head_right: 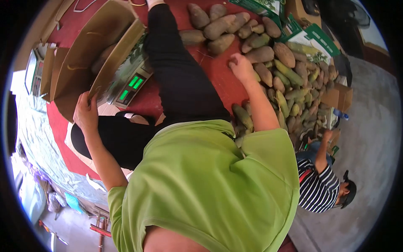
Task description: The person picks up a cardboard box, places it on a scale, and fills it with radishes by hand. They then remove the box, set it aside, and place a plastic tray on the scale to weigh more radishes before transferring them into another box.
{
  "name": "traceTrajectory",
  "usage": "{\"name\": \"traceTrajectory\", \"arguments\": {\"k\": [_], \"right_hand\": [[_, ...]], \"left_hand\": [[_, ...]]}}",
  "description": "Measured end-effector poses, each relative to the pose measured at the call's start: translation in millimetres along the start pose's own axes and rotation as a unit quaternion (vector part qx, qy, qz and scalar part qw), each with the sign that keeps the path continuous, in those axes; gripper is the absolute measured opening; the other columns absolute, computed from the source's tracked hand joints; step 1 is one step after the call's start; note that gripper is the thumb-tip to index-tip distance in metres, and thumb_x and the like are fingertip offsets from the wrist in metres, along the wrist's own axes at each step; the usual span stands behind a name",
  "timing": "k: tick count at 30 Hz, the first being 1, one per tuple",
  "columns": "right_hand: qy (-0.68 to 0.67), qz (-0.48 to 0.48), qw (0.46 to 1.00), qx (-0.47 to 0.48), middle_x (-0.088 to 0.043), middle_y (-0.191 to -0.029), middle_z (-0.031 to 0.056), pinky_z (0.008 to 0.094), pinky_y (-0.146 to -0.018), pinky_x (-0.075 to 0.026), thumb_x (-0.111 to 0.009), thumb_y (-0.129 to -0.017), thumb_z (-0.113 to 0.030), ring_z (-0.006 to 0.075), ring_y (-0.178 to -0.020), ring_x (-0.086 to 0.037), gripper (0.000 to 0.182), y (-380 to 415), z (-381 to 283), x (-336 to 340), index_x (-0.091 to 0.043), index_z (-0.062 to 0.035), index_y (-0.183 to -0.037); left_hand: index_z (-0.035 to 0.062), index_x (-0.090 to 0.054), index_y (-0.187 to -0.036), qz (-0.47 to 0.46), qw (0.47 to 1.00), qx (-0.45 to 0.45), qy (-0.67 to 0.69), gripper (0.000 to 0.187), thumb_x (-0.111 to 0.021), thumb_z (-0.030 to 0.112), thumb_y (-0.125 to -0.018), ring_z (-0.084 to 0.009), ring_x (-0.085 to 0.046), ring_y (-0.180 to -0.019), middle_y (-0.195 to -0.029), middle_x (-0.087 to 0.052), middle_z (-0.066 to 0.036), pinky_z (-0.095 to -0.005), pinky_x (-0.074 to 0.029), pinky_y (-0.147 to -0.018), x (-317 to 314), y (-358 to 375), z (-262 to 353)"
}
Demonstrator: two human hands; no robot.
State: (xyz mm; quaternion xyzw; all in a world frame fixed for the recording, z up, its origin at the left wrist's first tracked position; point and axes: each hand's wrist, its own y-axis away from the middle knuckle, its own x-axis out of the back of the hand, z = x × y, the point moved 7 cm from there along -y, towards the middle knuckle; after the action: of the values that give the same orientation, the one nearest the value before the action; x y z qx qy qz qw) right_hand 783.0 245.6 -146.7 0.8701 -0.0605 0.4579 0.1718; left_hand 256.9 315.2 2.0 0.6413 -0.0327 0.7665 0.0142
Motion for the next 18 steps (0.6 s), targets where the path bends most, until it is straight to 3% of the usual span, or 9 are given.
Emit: {"name": "traceTrajectory", "arguments": {"k": [1,5,8,10,14,16,18], "right_hand": [[0.057,-0.025,0.998,-0.033,-0.067,-0.093,0.0191,0.0414,-0.078,-0.051,-0.061,-0.081,-0.015,0.0363,-0.089,-0.064,0.026,14,23,-9,-0.063,-0.0081,-0.106],[0.077,-0.049,0.989,-0.117,-0.066,-0.092,0.0214,0.0449,-0.078,-0.05,-0.057,-0.082,-0.017,0.0397,-0.089,-0.062,0.025,81,118,-52,-0.064,-0.011,-0.105],[0.211,-0.198,0.956,-0.046,-0.068,-0.093,0.0157,0.0411,-0.074,-0.052,-0.058,-0.082,-0.019,0.035,-0.09,-0.064,0.02,132,154,-99,-0.064,-0.0076,-0.097],[0.116,-0.208,0.953,-0.188,-0.067,-0.093,0.0148,0.0414,-0.079,-0.051,-0.062,-0.081,-0.022,0.035,-0.092,-0.063,0.021,166,147,-96,-0.064,-0.0095,-0.098],[0.131,-0.233,0.939,-0.216,-0.066,-0.102,0.0162,0.0422,-0.085,-0.05,-0.065,-0.079,-0.024,0.0344,-0.099,-0.061,0.026,208,147,-96,-0.063,-0.0116,-0.102],[0.214,-0.147,0.934,-0.248,-0.061,-0.113,0.0179,0.0426,-0.091,-0.047,-0.068,-0.077,-0.026,0.0348,-0.104,-0.059,0.035,221,178,-92,-0.061,-0.0125,-0.109],[0.268,-0.134,0.909,-0.29,-0.055,-0.123,0.0176,0.0426,-0.093,-0.047,-0.071,-0.074,-0.032,0.0365,-0.107,-0.057,0.046,229,194,-79,-0.059,-0.0132,-0.114]], "left_hand": [[0.0136,-0.063,-0.098,0.015,1.0,-0.009,-0.003,0.017,-0.061,0.026,-0.086,-0.0309,-0.063,-0.084,-0.093,-0.065,-0.006,-0.0409,-0.049,-0.067,1,0,0],[0.0121,-0.063,-0.101,0.01,1.0,-0.012,-0.022,0.021,-0.061,0.028,-0.088,-0.0301,-0.064,-0.082,-0.093,-0.066,-0.006,-0.04,-0.049,-0.065,-4,0,-3],[0.0114,-0.063,-0.1,0.009,0.999,-0.014,-0.03,0.021,-0.061,0.028,-0.088,-0.0303,-0.065,-0.079,-0.091,-0.066,-0.007,-0.0399,-0.049,-0.064,-7,-1,-4],[0.0111,-0.063,-0.099,0.018,0.999,-0.02,-0.033,0.021,-0.061,0.029,-0.087,-0.0304,-0.065,-0.078,-0.091,-0.066,-0.007,-0.0399,-0.049,-0.064,-6,-1,-3],[0.0105,-0.064,-0.099,0.042,0.998,-0.03,-0.041,0.022,-0.063,0.029,-0.086,-0.0302,-0.065,-0.079,-0.091,-0.067,-0.007,-0.0398,-0.049,-0.065,-8,-1,-6],[0.0104,-0.064,-0.099,0.049,0.997,-0.028,-0.045,0.023,-0.064,0.029,-0.086,-0.0302,-0.065,-0.079,-0.091,-0.067,-0.008,-0.0398,-0.049,-0.065,-8,0,-10],[0.0097,-0.064,-0.099,0.046,0.997,-0.029,-0.051,0.024,-0.064,0.029,-0.086,-0.0304,-0.065,-0.082,-0.091,-0.067,-0.008,-0.0399,-0.05,-0.066,-8,-1,-9]]}}
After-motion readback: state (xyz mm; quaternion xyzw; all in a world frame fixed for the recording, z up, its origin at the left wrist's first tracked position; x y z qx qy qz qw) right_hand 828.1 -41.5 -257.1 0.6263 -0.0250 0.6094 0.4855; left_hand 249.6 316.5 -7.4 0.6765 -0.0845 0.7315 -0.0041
